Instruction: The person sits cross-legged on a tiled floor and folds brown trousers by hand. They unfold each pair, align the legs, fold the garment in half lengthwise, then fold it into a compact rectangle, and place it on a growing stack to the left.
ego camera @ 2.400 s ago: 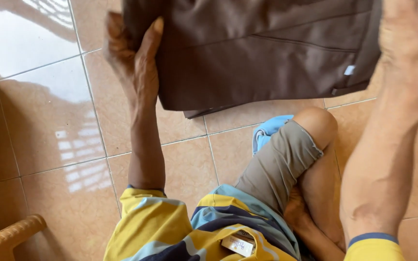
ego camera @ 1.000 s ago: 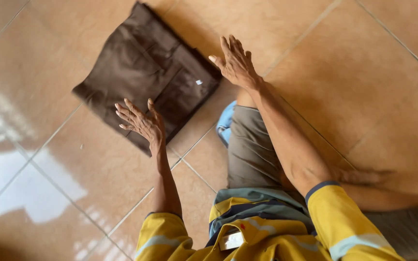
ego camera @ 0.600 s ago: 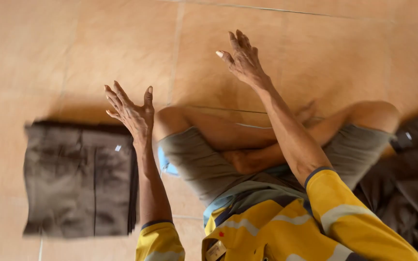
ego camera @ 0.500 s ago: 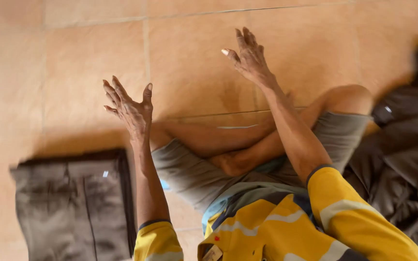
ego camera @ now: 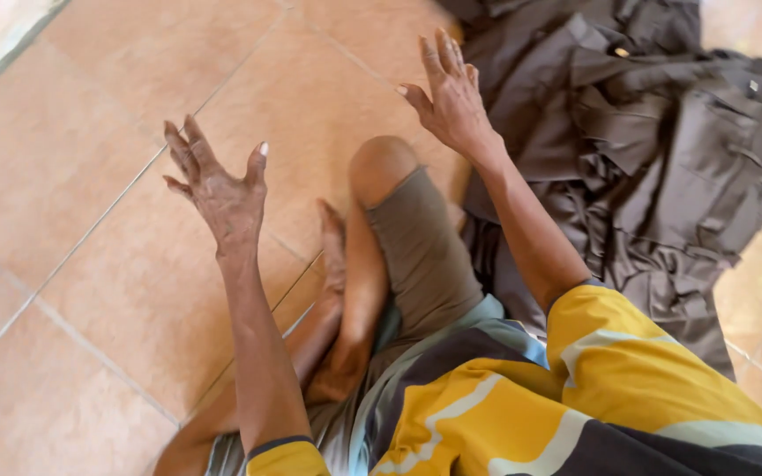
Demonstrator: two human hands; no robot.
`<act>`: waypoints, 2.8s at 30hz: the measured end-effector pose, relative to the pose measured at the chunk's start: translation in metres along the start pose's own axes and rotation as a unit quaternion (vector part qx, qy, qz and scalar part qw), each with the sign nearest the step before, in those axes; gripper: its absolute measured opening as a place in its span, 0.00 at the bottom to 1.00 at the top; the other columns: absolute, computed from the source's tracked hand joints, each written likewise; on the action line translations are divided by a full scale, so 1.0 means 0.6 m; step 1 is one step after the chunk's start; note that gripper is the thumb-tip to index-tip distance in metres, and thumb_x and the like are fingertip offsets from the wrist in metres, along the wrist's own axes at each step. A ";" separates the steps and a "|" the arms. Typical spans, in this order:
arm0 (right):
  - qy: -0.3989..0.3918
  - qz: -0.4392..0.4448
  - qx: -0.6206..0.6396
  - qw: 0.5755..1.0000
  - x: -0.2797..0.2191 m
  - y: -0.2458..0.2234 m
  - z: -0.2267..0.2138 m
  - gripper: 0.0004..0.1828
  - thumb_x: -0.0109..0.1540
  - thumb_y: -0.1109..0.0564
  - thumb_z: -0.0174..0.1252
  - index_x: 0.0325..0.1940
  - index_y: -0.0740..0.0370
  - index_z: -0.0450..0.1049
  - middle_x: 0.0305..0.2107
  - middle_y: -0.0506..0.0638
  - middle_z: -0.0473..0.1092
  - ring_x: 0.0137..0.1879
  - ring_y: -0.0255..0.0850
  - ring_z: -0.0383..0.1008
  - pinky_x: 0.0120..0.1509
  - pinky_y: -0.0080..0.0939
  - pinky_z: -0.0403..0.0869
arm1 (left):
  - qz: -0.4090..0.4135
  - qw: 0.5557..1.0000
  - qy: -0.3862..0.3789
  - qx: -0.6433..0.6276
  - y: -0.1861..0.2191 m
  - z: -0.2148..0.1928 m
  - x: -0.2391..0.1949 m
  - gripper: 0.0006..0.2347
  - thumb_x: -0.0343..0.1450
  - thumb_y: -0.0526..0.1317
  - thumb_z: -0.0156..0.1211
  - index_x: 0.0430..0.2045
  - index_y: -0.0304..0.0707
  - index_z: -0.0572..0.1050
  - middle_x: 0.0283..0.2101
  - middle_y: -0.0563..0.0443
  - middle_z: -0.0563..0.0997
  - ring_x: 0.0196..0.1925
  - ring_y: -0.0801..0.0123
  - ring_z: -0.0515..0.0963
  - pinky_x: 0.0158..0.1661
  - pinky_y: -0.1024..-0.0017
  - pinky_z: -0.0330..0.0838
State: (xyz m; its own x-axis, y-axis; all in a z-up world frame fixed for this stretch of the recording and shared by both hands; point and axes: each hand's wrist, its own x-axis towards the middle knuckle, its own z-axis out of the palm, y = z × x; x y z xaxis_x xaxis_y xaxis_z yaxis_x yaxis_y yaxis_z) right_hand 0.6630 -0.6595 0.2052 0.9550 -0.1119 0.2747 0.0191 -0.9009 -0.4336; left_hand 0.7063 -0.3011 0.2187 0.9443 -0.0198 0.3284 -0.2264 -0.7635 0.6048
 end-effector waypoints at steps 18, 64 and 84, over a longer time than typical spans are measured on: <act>0.058 0.299 -0.128 0.944 -0.407 0.255 -0.205 0.43 0.74 0.34 0.48 0.83 0.59 0.43 0.77 0.68 0.38 0.82 0.69 0.38 0.75 0.81 0.49 | 0.336 0.906 -0.258 -0.023 0.470 0.414 -0.138 0.42 0.75 0.67 0.62 0.77 0.50 0.46 0.80 0.37 0.43 0.81 0.34 0.52 0.69 0.24 0.47; 0.108 0.345 -0.138 0.922 -0.276 0.263 -0.026 0.41 0.53 0.63 0.66 0.70 0.49 0.62 0.50 0.56 0.58 0.30 0.72 0.76 0.34 0.71 0.79 | 0.288 0.939 -0.155 -0.111 0.393 0.399 -0.134 0.11 0.70 0.27 0.57 0.40 0.47 0.70 0.56 0.54 0.65 0.53 0.48 0.81 0.43 0.56 0.83; 0.139 0.022 0.285 0.948 0.121 -0.247 0.108 0.36 0.48 0.64 0.53 0.59 0.42 0.64 0.52 0.50 0.59 0.59 0.53 0.73 0.51 0.53 0.77 | -0.021 0.918 0.299 -0.259 0.035 0.016 0.031 0.07 0.68 0.31 0.55 0.26 0.40 0.63 0.29 0.59 0.59 0.31 0.72 0.58 0.35 0.71 0.57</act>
State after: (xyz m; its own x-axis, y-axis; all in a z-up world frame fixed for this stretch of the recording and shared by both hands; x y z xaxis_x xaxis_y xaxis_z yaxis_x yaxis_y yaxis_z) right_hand 0.7485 -0.5067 0.2337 0.8453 -0.3210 0.4272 0.2137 -0.5296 -0.8209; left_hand 0.7212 -0.3239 0.2306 0.6895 0.4801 0.5423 -0.4222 -0.3420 0.8395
